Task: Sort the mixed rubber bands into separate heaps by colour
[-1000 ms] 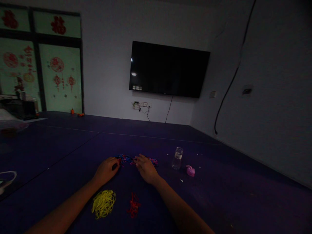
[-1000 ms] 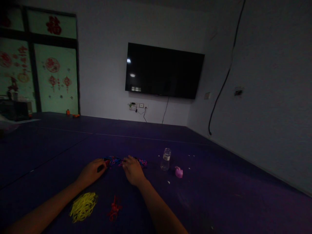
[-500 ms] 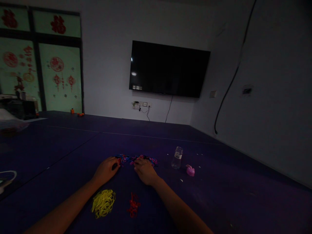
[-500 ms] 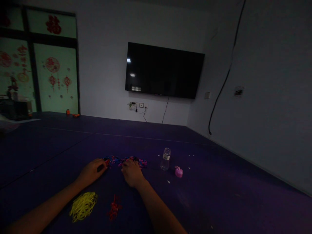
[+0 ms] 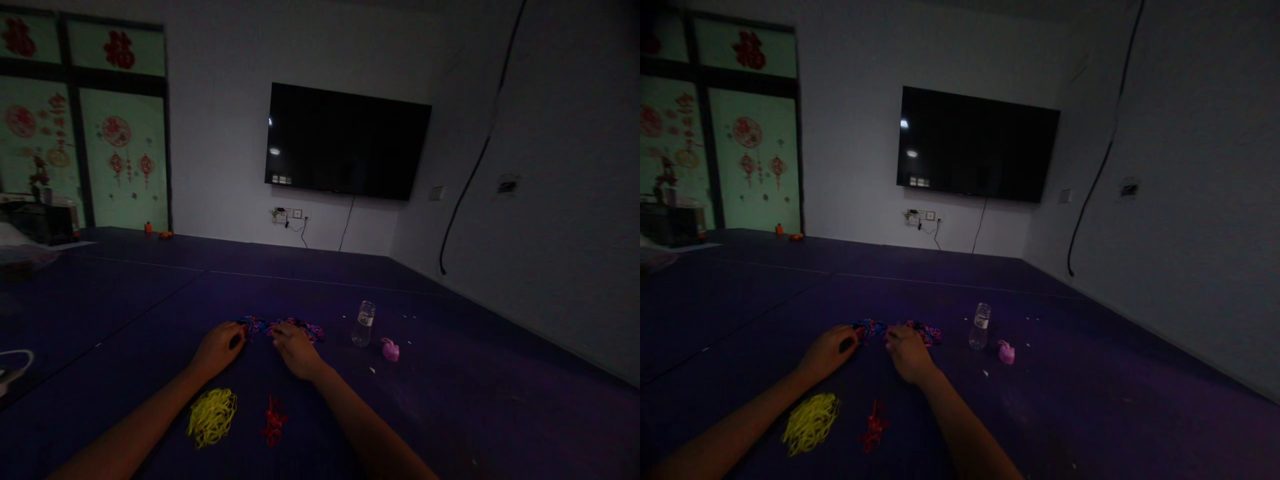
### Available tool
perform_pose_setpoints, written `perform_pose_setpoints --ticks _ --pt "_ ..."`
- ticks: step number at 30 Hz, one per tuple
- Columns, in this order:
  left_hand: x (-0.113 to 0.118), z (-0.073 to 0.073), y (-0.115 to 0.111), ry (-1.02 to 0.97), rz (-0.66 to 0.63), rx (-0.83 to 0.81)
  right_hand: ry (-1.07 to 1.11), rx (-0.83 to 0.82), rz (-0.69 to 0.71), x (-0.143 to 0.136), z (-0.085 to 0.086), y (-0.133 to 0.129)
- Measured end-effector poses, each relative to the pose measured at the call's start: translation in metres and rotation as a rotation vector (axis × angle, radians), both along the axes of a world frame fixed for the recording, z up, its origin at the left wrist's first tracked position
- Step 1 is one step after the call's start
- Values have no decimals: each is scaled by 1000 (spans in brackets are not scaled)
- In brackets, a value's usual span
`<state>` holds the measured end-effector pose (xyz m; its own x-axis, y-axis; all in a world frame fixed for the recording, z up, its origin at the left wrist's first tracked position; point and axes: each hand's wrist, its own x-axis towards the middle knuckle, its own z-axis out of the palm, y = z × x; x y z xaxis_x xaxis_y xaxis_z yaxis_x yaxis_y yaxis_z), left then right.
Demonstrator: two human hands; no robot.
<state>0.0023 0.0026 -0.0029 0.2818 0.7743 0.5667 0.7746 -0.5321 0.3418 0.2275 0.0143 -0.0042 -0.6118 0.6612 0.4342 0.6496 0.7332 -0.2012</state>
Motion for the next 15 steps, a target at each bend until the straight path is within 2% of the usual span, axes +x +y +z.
perform_pose_setpoints --ticks 6,15 --pt "0 -2 0 -6 5 12 -53 -23 20 0 -2 -6" --pt "1 0 0 18 6 13 -65 -17 -74 4 1 -4"
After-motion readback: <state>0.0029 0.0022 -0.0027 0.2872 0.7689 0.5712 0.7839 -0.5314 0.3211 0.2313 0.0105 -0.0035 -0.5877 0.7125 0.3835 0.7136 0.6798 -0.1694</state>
